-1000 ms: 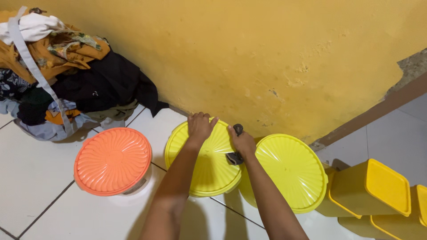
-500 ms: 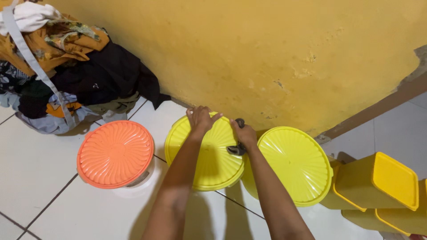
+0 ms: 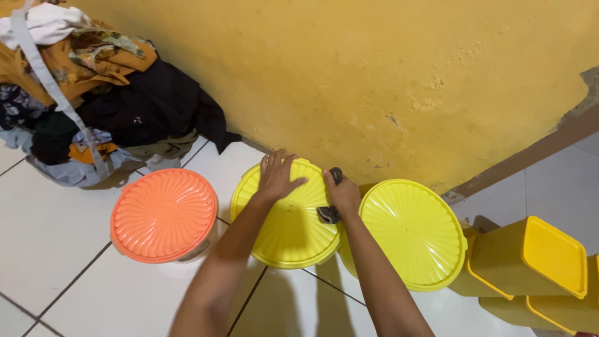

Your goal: The person scrubs the lids and interiors of several yellow plastic buckets using a dark scrubbing tool. They remove lids, scrub the tops and insides, and replace the lids on the buckets.

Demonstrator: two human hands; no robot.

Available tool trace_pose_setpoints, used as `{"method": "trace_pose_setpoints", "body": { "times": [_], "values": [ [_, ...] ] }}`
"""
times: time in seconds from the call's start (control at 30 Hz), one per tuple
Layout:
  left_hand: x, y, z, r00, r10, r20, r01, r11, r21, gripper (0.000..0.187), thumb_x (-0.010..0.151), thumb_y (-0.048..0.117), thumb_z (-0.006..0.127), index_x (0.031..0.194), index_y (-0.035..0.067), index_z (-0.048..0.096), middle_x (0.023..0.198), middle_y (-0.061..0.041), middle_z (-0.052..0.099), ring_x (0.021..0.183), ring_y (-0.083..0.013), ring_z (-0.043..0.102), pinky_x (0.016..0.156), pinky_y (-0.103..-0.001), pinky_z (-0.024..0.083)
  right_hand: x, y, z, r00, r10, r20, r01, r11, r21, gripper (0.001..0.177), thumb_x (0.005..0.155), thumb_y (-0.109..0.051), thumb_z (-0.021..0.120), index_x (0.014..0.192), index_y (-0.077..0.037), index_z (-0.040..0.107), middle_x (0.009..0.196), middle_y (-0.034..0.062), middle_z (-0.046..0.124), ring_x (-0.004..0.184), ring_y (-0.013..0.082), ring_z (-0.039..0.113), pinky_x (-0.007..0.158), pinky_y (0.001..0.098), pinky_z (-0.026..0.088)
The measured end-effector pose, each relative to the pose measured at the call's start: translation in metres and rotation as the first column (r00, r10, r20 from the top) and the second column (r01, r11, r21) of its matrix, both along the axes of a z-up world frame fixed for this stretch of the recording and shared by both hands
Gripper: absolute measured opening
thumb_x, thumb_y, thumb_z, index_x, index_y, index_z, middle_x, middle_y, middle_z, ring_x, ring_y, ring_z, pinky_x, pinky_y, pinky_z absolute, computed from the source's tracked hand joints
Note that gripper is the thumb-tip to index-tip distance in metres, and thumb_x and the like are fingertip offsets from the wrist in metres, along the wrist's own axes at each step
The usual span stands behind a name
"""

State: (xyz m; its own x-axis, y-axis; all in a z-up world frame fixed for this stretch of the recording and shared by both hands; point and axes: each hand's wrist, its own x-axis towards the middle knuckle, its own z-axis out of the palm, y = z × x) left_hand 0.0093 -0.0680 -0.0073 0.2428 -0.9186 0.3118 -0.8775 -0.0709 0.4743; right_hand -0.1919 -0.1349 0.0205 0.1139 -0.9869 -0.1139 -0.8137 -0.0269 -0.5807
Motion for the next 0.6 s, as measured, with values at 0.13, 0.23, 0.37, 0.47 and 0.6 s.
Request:
{"method": "trace_pose_setpoints", "body": {
  "times": [0.13, 0.23, 0.37, 0.47, 0.6],
  "values": [
    [0.016, 0.050, 0.010, 0.992, 0.036, 0.123, -0.066, 0.965, 0.252, 0.095, 0.081, 0.070, 0.065, 0.156, 0.019, 0.036, 0.159, -0.020, 0.027, 0.147, -0.0397, 0.024, 0.117, -0.057, 0.015, 0.009, 0.014, 0.008, 0.992, 0.098, -0.085, -0.118, 0.957, -0.267, 0.053, 0.100, -0.055, 0.060, 0.115, -0.006, 0.066, 0.111, 0.0190, 0.071, 0.105, 0.0419, 0.066, 0.087, 0.0534, 0.052],
    [0.019, 0.066, 0.015, 0.991, 0.056, 0.125, -0.087, 0.963, 0.256, 0.096, 0.083, 0.072, 0.062, 0.158, 0.021, 0.032, 0.160, -0.019, 0.029, 0.147, -0.0390, 0.026, 0.118, -0.056, 0.020, 0.013, 0.022, 0.008, 0.939, 0.329, -0.099, -0.320, 0.732, -0.602, 0.039, 0.094, -0.029, 0.063, 0.129, -0.012, 0.062, 0.107, 0.0183, 0.067, 0.099, 0.0410, 0.064, 0.079, 0.0507, 0.054],
    [0.013, 0.073, 0.006, 0.976, 0.121, 0.182, -0.132, 0.990, 0.048, 0.091, 0.089, 0.073, 0.057, 0.159, 0.020, 0.034, 0.161, -0.019, 0.035, 0.148, -0.0378, 0.032, 0.121, -0.053, 0.027, 0.013, 0.019, -0.001, 0.929, 0.333, -0.164, -0.370, 0.798, -0.475, 0.034, 0.100, -0.023, 0.063, 0.133, -0.016, 0.062, 0.110, 0.0151, 0.065, 0.105, 0.0363, 0.063, 0.085, 0.0487, 0.053],
    [0.010, 0.074, 0.008, 0.973, 0.130, 0.193, -0.148, 0.986, 0.083, 0.089, 0.090, 0.072, 0.053, 0.160, 0.020, 0.033, 0.159, -0.020, 0.035, 0.147, -0.0386, 0.031, 0.117, -0.055, 0.026, 0.015, 0.015, 0.000, 0.920, 0.367, -0.138, -0.381, 0.752, -0.538, 0.039, 0.099, -0.020, 0.064, 0.137, -0.013, 0.059, 0.123, 0.0148, 0.063, 0.116, 0.0364, 0.059, 0.094, 0.0481, 0.051],
    [0.008, 0.074, 0.014, 0.968, 0.139, 0.209, -0.175, 0.971, 0.165, 0.089, 0.090, 0.074, 0.048, 0.160, 0.021, 0.030, 0.161, -0.017, 0.032, 0.148, -0.0361, 0.028, 0.117, -0.057, 0.022, 0.009, 0.038, -0.002, 0.863, 0.448, -0.233, -0.475, 0.565, -0.675, 0.041, 0.095, -0.013, 0.063, 0.136, -0.012, 0.061, 0.143, 0.0172, 0.057, 0.131, 0.0387, 0.054, 0.107, 0.0510, 0.046]
  ]
}}
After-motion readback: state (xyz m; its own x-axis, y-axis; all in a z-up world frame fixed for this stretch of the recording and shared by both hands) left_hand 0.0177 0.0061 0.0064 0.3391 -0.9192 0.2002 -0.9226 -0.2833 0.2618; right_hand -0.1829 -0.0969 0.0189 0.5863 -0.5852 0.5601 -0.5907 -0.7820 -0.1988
